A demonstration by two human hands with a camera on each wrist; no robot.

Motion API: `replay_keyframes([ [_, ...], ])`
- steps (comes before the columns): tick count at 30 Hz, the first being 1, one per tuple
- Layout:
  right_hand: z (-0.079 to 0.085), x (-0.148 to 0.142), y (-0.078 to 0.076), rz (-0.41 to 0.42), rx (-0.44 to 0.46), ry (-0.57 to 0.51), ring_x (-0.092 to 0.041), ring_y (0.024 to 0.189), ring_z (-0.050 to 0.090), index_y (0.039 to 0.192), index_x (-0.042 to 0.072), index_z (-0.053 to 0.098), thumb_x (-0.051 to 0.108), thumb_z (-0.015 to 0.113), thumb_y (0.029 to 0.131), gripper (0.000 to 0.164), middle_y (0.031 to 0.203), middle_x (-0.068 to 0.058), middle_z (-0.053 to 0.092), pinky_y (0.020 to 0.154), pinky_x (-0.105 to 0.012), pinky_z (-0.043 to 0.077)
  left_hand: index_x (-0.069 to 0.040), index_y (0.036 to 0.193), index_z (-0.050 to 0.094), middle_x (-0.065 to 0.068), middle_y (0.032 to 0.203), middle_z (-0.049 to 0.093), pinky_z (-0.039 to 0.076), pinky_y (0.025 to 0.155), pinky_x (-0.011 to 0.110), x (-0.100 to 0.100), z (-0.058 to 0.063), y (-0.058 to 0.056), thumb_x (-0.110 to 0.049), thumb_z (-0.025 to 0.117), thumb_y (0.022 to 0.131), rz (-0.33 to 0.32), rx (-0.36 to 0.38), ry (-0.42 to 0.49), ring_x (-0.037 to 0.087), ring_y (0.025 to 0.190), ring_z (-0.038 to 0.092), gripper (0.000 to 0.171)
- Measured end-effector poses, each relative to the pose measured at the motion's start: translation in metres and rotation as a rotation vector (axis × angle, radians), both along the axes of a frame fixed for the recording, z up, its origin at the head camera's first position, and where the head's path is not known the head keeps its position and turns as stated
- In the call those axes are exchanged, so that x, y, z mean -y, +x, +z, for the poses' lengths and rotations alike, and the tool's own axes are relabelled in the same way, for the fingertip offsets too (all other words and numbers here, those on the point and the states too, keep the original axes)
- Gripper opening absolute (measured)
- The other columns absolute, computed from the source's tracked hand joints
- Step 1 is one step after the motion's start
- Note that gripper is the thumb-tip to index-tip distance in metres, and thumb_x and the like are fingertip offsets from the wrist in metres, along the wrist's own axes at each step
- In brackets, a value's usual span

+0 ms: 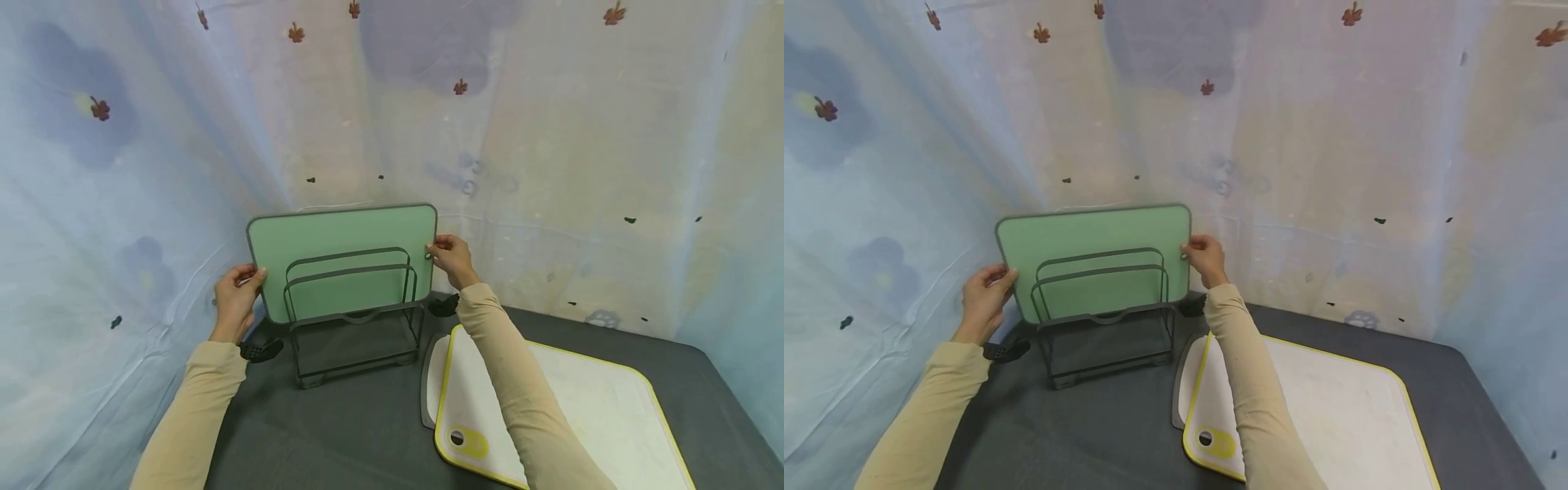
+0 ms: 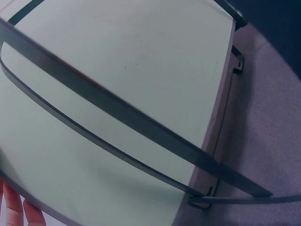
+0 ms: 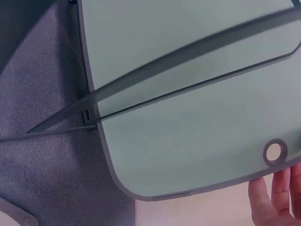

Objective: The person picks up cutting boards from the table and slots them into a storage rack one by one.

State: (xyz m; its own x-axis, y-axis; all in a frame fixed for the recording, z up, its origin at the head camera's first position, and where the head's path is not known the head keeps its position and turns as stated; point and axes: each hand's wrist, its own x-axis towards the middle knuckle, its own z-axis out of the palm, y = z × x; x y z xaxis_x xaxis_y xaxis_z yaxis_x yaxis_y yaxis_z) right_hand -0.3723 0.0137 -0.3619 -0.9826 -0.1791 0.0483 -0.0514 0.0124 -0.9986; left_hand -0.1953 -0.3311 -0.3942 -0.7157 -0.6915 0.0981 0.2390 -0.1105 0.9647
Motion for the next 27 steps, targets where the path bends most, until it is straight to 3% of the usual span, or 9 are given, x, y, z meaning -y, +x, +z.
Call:
replay_keyframes([
  [5,-0.001,-0.003,0.001,0.006,-0.011,0.015,-0.03,0.108,0.053,0.127,-0.008,0.052,0.004,0.063,0.094,0.037,0.113,-0.017,0.052,0.097,-0.044,0.045,-0.002,0.102,0.06,0.002,0.093,0.052,0.049,0.066,0.018,0.0,-0.001,0.0,-0.003,0.069,0.089,-0.02,-0.002,0.01,0.008,0.077,0.054,0.015],
  [12,0.0,-0.002,0.002,-0.012,-0.073,0.087,-0.03,0.109,0.055,0.126,-0.004,0.057,0.01,0.064,0.095,0.034,0.12,-0.019,0.055,0.094,-0.041,0.048,-0.004,0.101,0.063,0.002,0.093,0.053,0.05,0.069,0.018,0.004,0.0,0.003,-0.003,0.071,0.088,-0.044,-0.003,0.101,0.01,0.079,0.053,0.016],
  [18,0.002,-0.007,0.003,0.038,-0.072,0.088,-0.031,0.115,0.054,0.13,-0.005,0.055,0.011,0.062,0.096,0.038,0.125,-0.021,0.054,0.097,-0.043,0.046,-0.008,0.097,0.065,0.0,0.09,0.057,0.052,0.071,0.019,0.008,0.002,0.007,-0.001,0.07,0.088,-0.097,-0.002,0.148,0.009,0.08,0.059,0.013],
  [23,0.005,-0.012,0.003,0.032,-0.082,0.112,-0.029,0.113,0.054,0.129,-0.003,0.057,0.014,0.061,0.097,0.036,0.123,-0.019,0.056,0.095,-0.041,0.047,-0.009,0.1,0.066,-0.001,0.095,0.06,0.052,0.074,0.02,0.01,0.006,0.013,-0.004,0.07,0.089,-0.164,-0.001,0.184,0.009,0.085,0.061,0.013],
  [27,0.011,-0.017,0.005,0.0,-0.096,0.12,-0.029,0.108,0.056,0.125,-0.002,0.06,0.014,0.061,0.097,0.033,0.119,-0.018,0.058,0.092,-0.04,0.049,-0.007,0.102,0.067,0.001,0.099,0.058,0.054,0.072,0.022,0.01,0.013,0.017,-0.004,0.07,0.089,-0.157,-0.016,0.227,0.012,0.086,0.059,0.014],
])
